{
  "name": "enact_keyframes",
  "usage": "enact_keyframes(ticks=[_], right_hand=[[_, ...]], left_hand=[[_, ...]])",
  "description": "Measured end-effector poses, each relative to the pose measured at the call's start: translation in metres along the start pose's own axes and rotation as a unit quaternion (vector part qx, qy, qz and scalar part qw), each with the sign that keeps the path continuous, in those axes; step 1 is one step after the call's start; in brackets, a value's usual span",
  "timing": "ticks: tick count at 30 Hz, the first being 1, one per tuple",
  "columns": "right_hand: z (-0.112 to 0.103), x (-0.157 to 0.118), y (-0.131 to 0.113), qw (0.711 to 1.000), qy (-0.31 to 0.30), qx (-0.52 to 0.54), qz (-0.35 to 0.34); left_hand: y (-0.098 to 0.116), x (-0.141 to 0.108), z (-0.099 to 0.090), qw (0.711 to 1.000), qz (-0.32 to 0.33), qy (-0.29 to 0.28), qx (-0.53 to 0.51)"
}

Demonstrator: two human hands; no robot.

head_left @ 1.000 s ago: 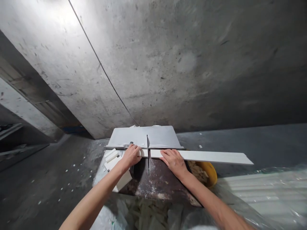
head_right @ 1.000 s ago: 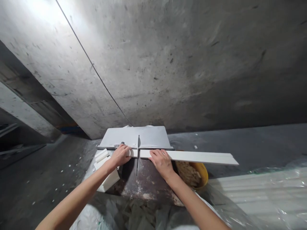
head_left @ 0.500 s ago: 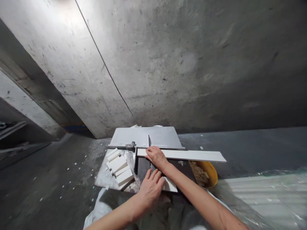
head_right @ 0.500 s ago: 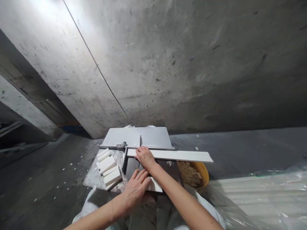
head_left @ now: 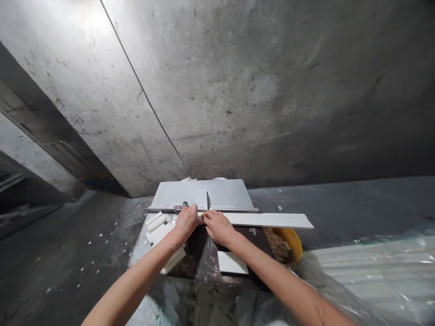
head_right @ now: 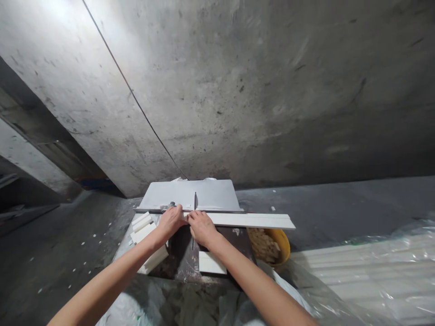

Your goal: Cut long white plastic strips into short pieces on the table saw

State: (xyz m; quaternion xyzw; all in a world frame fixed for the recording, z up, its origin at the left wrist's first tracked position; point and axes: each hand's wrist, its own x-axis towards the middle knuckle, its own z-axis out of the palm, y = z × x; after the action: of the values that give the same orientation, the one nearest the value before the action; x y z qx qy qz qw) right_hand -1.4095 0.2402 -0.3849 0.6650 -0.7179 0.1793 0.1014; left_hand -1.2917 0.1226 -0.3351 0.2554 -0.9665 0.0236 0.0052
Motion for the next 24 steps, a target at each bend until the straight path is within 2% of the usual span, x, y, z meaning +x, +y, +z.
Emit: enact_keyframes(ticks=[4, 7, 11, 14, 18, 24], right_hand=[[-0.004, -0.031, 0.051, 0.998, 0.030, 0.008, 0.053], [0.004, -0.032, 0.082, 0.995, 0.075, 0.016, 0.058], [0.012, -0.007, 0.099, 0.994, 0.094, 0.002, 0.061], [0.011, 0.001, 0.099, 0.993, 0.102, -0.009, 0.061], [0.007, -0.017, 0.088, 0.992, 0.110, -0.012, 0.055], [-0.002, -0.071, 0.084, 0.991, 0.129, -0.006, 0.043]], left_hand=[[-0.003, 0.007, 0.003, 1.000, -0.022, -0.009, 0.011], [-0.009, 0.024, 0.001, 1.000, -0.023, -0.011, 0.018], [-0.012, 0.054, -0.004, 0.999, -0.015, 0.001, 0.030], [-0.011, 0.060, -0.004, 0.999, 0.005, 0.009, 0.035], [-0.008, 0.042, 0.001, 0.999, 0.026, 0.014, 0.036], [-0.005, -0.005, 0.005, 0.999, 0.042, -0.006, 0.018]])
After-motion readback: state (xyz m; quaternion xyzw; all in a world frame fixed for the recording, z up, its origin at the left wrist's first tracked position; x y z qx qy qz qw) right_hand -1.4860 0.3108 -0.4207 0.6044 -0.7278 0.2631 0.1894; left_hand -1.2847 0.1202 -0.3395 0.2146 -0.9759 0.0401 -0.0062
